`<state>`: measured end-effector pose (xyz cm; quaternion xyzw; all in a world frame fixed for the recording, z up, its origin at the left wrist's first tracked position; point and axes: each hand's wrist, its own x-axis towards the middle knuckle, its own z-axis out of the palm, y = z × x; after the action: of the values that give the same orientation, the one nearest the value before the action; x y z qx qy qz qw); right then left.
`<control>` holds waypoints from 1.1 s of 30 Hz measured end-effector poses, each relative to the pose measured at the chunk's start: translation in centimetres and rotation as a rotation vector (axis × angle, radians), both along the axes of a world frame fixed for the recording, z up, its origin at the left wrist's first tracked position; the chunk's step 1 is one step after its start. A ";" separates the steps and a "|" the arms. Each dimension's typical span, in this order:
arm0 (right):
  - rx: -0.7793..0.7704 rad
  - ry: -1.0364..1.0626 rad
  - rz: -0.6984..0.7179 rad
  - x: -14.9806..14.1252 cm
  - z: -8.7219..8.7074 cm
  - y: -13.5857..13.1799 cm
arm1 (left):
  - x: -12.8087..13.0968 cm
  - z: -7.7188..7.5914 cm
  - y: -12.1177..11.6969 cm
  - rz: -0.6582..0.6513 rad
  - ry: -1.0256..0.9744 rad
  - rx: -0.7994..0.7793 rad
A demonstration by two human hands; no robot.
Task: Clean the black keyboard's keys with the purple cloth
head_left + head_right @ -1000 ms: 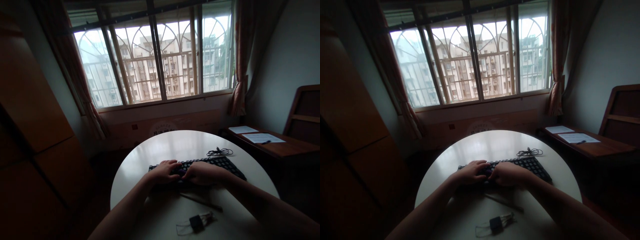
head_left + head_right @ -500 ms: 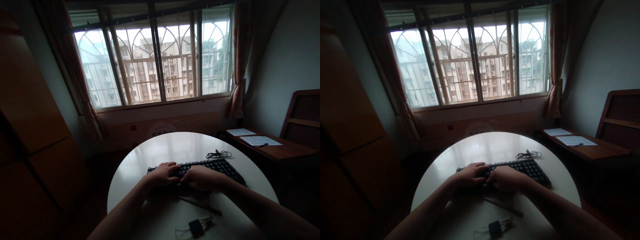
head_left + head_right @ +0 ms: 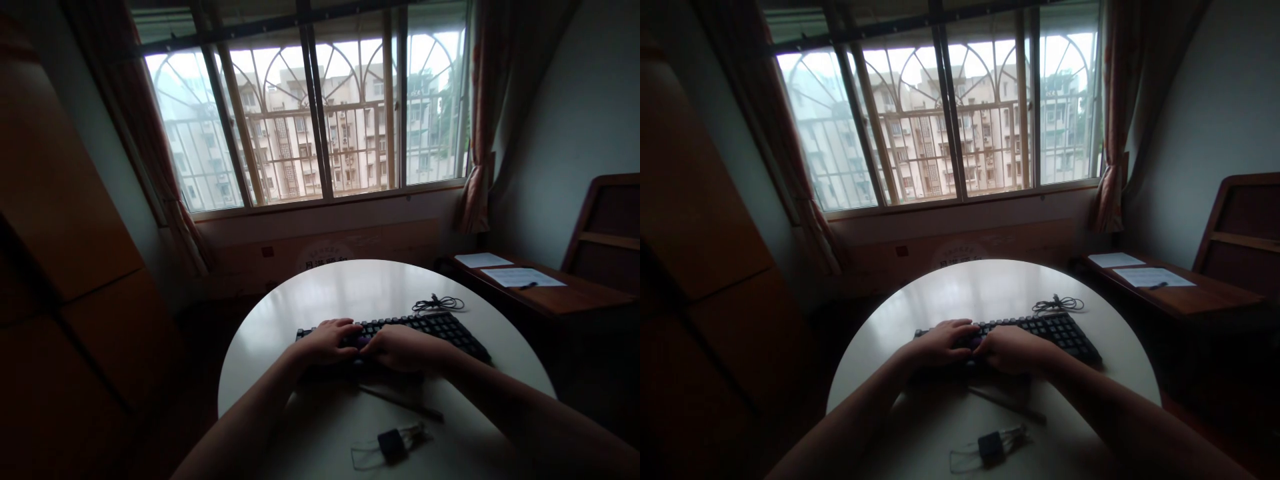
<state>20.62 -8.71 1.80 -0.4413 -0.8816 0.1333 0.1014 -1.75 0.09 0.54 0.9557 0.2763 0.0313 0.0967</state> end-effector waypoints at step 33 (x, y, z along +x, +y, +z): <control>-0.022 0.033 0.019 0.7 -0.1 0.4 | 0.0 0.3 -0.4 0.002 -0.018 0.004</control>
<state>21.28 -8.26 1.70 -0.4317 -0.8824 0.1513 0.1099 -1.70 -0.32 0.87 0.9553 0.2763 0.0405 0.0973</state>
